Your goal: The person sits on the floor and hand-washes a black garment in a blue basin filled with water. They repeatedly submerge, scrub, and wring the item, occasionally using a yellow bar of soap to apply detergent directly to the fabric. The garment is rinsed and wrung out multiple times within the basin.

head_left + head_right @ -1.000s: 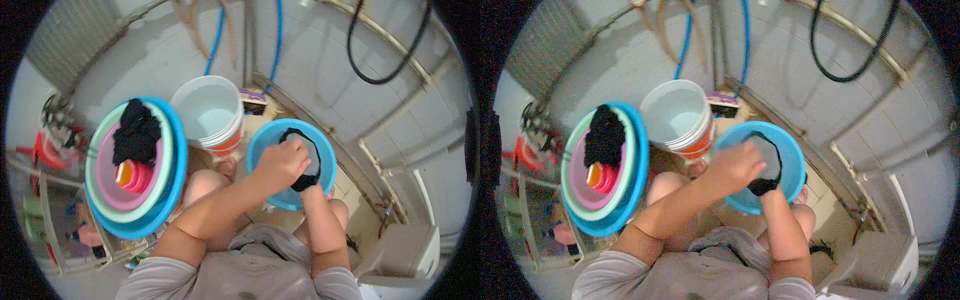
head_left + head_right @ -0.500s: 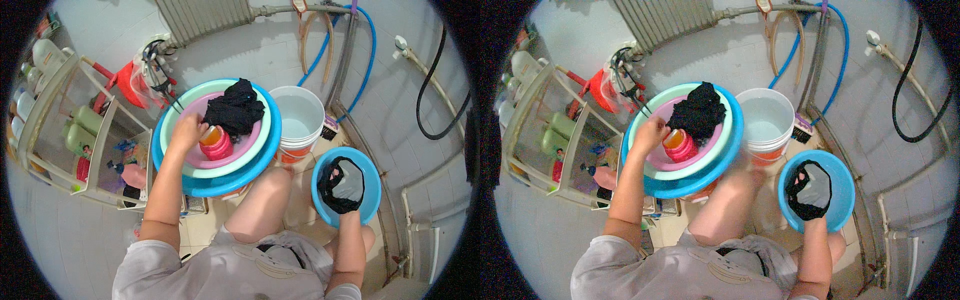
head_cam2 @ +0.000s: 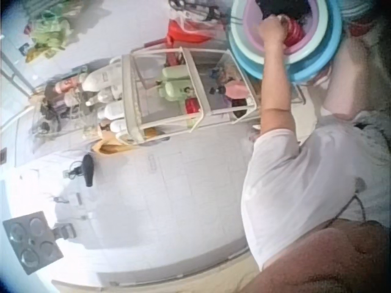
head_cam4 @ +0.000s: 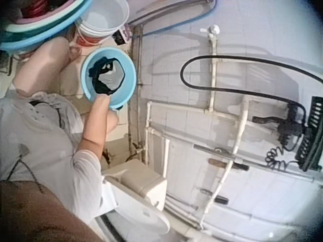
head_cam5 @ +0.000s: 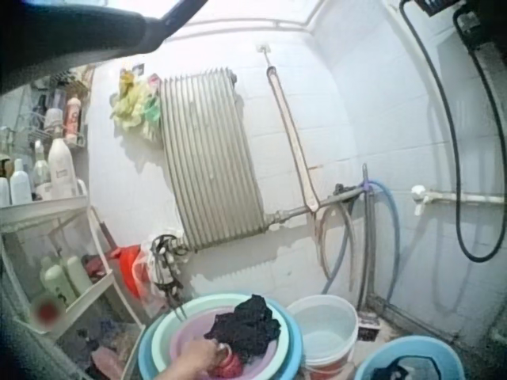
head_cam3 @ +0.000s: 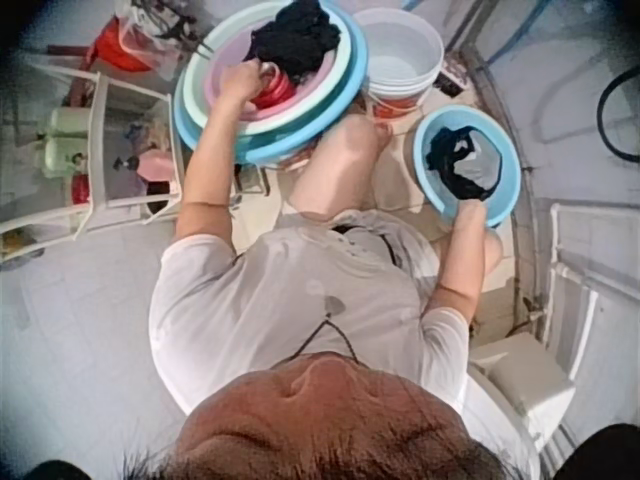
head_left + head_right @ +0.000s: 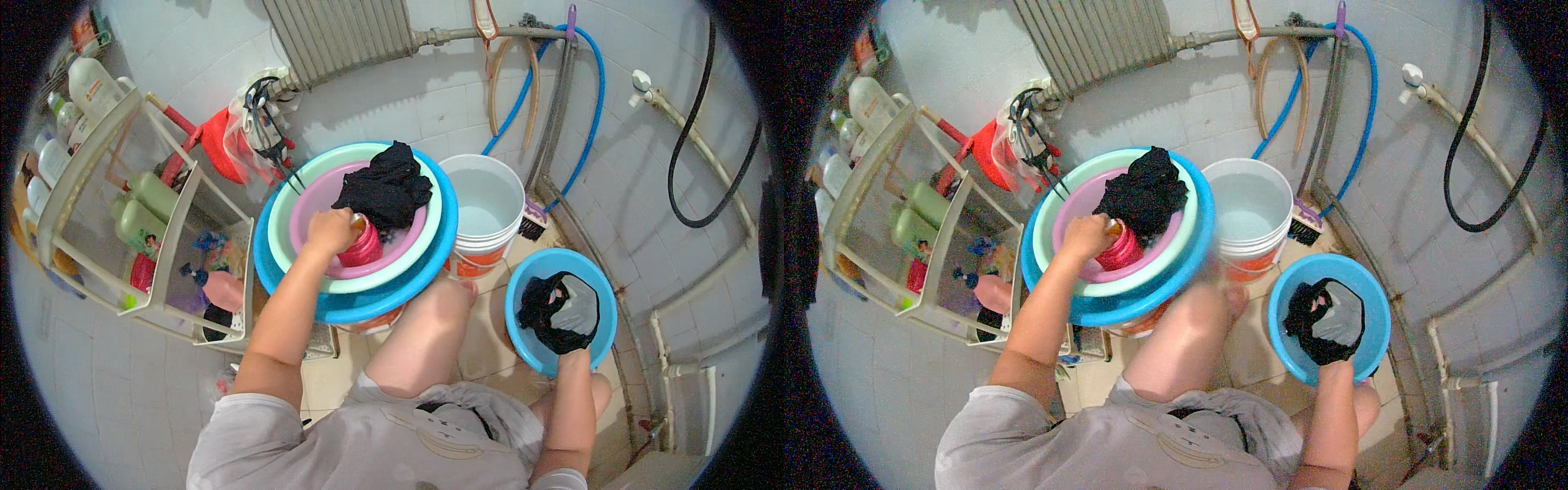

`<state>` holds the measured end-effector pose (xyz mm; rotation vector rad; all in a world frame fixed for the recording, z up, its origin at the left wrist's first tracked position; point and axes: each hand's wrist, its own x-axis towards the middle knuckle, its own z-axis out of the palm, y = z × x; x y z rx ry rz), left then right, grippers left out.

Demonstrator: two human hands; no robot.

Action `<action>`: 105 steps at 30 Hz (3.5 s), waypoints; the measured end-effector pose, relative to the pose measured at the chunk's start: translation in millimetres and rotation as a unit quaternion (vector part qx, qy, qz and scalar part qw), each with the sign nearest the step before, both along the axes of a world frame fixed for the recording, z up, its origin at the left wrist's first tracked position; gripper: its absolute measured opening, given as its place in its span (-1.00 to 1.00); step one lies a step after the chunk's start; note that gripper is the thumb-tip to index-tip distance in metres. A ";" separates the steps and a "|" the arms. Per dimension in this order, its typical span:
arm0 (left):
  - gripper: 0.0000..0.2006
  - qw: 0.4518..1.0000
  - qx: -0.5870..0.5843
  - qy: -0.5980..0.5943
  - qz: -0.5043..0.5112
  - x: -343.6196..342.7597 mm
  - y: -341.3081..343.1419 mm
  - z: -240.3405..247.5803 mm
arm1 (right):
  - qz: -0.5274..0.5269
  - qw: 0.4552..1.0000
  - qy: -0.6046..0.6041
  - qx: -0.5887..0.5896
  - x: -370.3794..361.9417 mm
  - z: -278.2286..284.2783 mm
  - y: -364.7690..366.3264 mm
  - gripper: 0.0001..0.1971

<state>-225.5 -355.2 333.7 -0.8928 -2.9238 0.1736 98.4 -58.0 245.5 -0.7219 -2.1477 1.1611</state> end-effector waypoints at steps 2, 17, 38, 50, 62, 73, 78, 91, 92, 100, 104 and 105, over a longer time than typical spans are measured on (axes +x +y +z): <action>-0.61 0.998 0.047 -0.017 0.024 6.4 -4.2 16.9 | 0.000 1.000 -0.013 0.019 1.8 -1.0 -1.2 -0.80; -0.67 0.466 0.620 -0.631 -0.023 113.2 96.1 17.9 | 0.022 0.995 0.086 -0.051 19.9 -14.1 15.0 -0.84; -0.36 0.836 0.226 -0.168 -0.471 272.2 298.5 -85.3 | 0.114 0.610 0.538 -0.571 34.1 -62.8 21.4 -0.60; -0.42 0.803 0.265 -0.121 -0.520 301.3 284.3 -85.3 | 0.170 0.629 0.522 -0.551 40.4 -65.5 35.8 -0.58; -0.37 0.690 0.274 -0.477 -0.471 221.1 301.0 -107.3 | -0.080 0.984 -0.038 0.157 72.7 16.1 38.4 -0.62; -0.49 0.574 0.298 -0.685 -0.335 215.0 317.2 -133.8 | -0.030 0.997 -0.057 0.049 74.0 18.7 53.1 -0.54; -0.54 0.552 0.241 -0.695 -0.393 200.9 319.9 -122.8 | -0.036 0.988 0.060 -0.136 84.7 5.9 48.2 -0.52; -0.62 0.658 0.252 -0.573 -0.418 211.1 311.7 -122.9 | -0.058 0.968 0.113 -0.216 85.4 1.2 46.6 -0.25; -0.65 0.668 0.250 -0.563 -0.418 208.8 314.1 -129.9 | -0.060 0.973 0.094 -0.202 86.9 2.7 47.3 -0.26; -0.72 0.708 0.199 -0.554 -0.390 199.1 318.1 -123.6 | -0.018 0.993 0.047 -0.107 94.1 4.3 53.2 -0.34; -0.68 0.659 0.257 -0.598 -0.377 216.1 306.6 -130.9 | -0.033 0.989 0.092 -0.109 84.7 11.6 53.9 -0.56; -0.67 0.634 0.265 -0.608 -0.398 219.8 304.8 -130.5 | -0.022 0.995 0.053 -0.087 84.7 12.3 55.6 -0.48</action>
